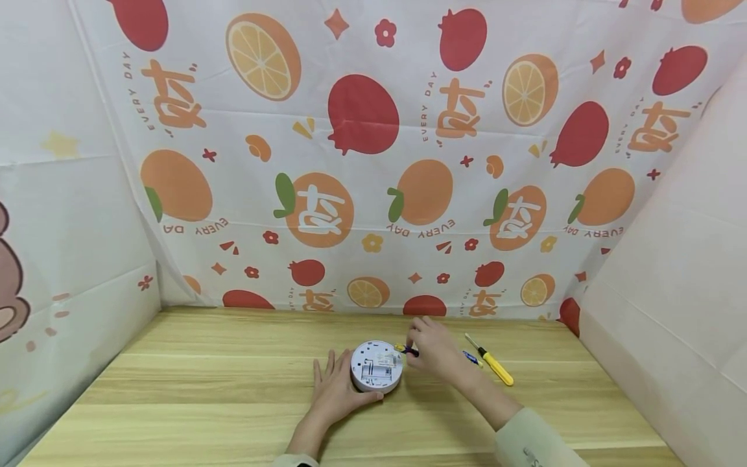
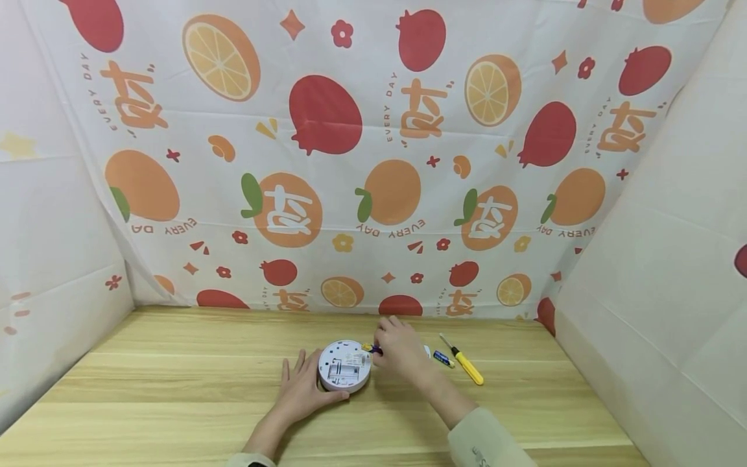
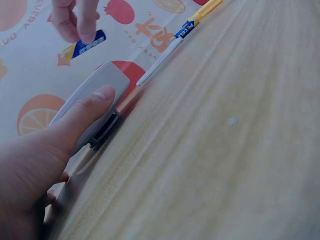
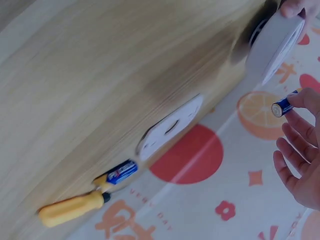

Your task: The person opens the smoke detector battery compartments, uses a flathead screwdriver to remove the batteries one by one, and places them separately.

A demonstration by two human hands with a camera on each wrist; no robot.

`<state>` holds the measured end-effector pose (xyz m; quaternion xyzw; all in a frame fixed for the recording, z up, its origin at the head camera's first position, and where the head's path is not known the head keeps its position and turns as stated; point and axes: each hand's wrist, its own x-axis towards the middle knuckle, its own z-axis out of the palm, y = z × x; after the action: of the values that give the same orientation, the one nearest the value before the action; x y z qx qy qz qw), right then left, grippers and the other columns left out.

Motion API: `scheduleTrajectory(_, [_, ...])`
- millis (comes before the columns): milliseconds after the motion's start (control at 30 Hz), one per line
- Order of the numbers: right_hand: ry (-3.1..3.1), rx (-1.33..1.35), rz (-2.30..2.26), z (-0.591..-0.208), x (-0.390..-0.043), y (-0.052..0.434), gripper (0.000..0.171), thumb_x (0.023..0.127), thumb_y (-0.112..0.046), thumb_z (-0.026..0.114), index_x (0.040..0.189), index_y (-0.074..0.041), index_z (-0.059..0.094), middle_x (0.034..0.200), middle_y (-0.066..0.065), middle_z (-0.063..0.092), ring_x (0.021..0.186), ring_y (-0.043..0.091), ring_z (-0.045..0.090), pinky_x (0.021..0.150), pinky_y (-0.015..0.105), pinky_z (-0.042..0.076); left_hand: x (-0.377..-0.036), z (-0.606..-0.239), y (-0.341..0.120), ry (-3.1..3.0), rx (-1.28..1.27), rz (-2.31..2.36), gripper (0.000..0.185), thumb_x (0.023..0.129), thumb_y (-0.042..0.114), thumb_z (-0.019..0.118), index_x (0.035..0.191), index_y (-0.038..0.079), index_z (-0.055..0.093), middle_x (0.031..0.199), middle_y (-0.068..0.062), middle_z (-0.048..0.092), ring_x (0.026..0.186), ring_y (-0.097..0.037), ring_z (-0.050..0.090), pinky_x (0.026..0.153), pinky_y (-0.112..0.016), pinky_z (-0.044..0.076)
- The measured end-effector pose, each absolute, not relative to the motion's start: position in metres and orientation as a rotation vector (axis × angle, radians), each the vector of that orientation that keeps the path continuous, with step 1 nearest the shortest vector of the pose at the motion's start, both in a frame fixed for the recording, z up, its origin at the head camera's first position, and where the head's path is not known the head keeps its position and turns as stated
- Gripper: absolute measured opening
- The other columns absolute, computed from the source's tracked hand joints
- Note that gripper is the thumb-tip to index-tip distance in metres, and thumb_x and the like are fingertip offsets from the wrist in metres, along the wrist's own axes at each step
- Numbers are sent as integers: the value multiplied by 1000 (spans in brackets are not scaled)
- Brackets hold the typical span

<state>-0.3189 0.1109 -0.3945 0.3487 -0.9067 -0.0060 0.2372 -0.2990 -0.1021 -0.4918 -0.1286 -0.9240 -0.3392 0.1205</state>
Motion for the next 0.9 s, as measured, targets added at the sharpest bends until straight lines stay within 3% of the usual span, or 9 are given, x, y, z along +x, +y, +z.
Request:
scheduleTrajectory(433, [-2456,843,-53,-411,-330,159,18,64,-17,77,67,-12,59,85,2,56,78,19,53,63,32,49,-300,-494,-102,-2698,-376,-983,108,57,64,74,135,-1,38,137,-23,38,130,-46,18,103,-60,-4])
scheduleTrajectory(900, [-2627,653,-21,-421,-339,200,21,64,-13,79,63,-9,59,79,2,51,74,20,50,63,34,46,-301,-491,-103,-2696,-377,-996,107,57,62,75,135,0,38,137,-23,38,130,-47,18,103,-60,-4])
